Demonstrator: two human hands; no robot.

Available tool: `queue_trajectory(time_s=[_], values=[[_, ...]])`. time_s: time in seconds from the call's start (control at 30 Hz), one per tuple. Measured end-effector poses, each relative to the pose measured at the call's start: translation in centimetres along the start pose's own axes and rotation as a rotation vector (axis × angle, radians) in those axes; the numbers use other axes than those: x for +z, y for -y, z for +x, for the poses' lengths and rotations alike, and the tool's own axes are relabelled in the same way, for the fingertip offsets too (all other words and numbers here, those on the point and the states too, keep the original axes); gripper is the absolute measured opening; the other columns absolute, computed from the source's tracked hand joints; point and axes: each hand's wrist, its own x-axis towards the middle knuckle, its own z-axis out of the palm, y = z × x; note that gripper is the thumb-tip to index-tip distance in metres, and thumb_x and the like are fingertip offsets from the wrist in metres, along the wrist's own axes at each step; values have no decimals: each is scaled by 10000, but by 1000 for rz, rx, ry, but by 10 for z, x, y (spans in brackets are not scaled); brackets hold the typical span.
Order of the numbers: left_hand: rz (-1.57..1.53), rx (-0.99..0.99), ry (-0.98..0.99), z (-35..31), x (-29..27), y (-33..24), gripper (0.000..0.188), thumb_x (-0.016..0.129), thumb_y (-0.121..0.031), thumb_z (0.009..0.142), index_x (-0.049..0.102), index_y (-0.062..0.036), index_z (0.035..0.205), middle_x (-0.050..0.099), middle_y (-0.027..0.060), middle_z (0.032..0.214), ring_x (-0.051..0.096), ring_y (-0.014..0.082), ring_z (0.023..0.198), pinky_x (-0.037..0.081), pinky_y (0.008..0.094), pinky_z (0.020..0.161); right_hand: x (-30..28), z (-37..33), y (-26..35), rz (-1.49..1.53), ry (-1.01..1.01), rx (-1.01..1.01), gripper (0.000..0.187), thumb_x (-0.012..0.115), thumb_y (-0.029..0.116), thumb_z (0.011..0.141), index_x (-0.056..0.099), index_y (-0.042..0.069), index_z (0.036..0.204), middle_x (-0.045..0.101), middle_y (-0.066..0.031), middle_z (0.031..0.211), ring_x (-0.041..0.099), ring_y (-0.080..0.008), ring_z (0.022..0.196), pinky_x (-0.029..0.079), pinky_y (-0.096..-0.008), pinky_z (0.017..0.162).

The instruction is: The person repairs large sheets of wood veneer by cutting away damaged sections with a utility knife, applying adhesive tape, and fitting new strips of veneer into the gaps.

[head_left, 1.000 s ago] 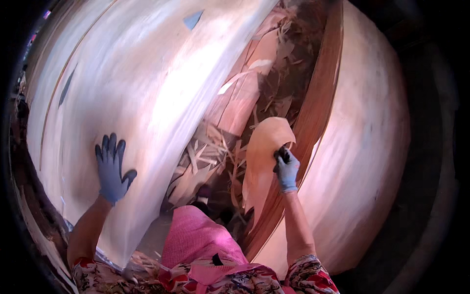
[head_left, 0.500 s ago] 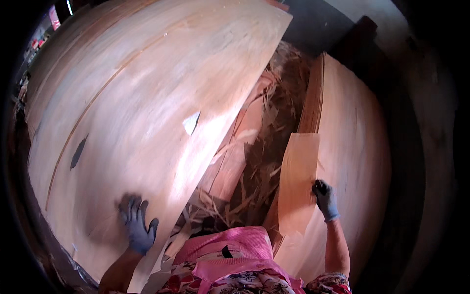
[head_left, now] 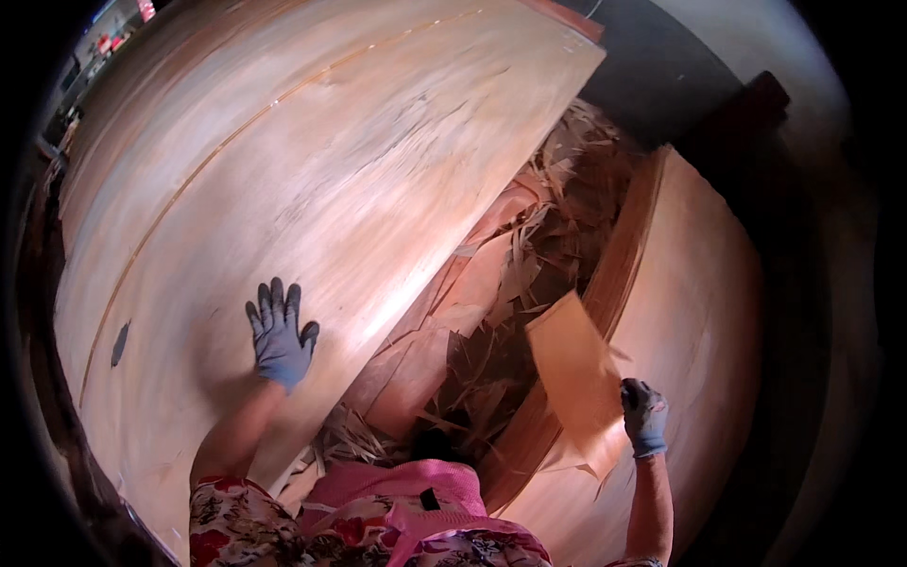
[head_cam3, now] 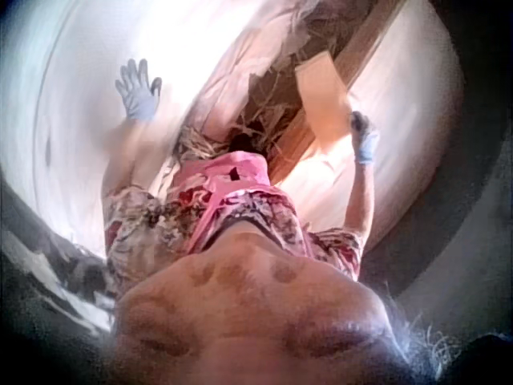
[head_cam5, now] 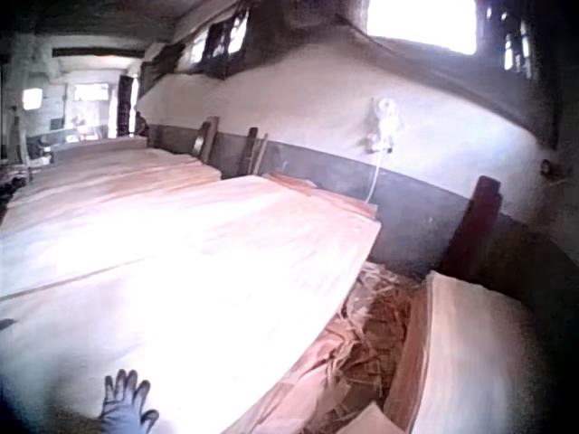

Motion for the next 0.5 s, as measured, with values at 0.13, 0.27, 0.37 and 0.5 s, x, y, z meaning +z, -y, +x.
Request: queue_trajectory(time_s=[0.13, 0.27, 0.37, 0.5], values=[[22, -10, 72, 7, -2, -8, 755, 583, -371, 898, 298, -56, 1522, 203, 215, 1597, 151, 429, 1476, 70, 602, 1181, 23, 86, -11, 277, 136, -63, 194, 690, 95, 829, 705, 73, 1021, 703, -155, 891, 694, -314, 808, 538, -364, 700], [-2, -11, 134, 15, -4, -2, 792, 632, -347, 842, 331, -10, 1493, 194, 253, 1589, 127, 463, 1473, 49, 620, 1175, 37, 157, 22, 206, 374, -426, 262, 723, 101, 783, 716, 79, 1044, 715, -141, 957, 699, -315, 838, 550, -357, 720], [7, -31, 173, 21, 3, -7, 814, 655, -338, 803, 356, 30, 1465, 196, 277, 1579, 109, 483, 1470, 25, 642, 1168, 29, 187, 15, 263, 497, -559, 326, 736, 107, 745, 725, 122, 1071, 716, -121, 946, 696, -307, 840, 548, -349, 717], [92, -29, 149, 11, -3, -12, 843, 656, -378, 803, 345, 29, 1472, 210, 273, 1575, 94, 465, 1480, 9, 647, 1171, 14, 236, -8, 214, 516, -556, 329, 701, 106, 753, 726, 154, 1077, 715, -102, 938, 689, -287, 795, 547, -350, 656]])
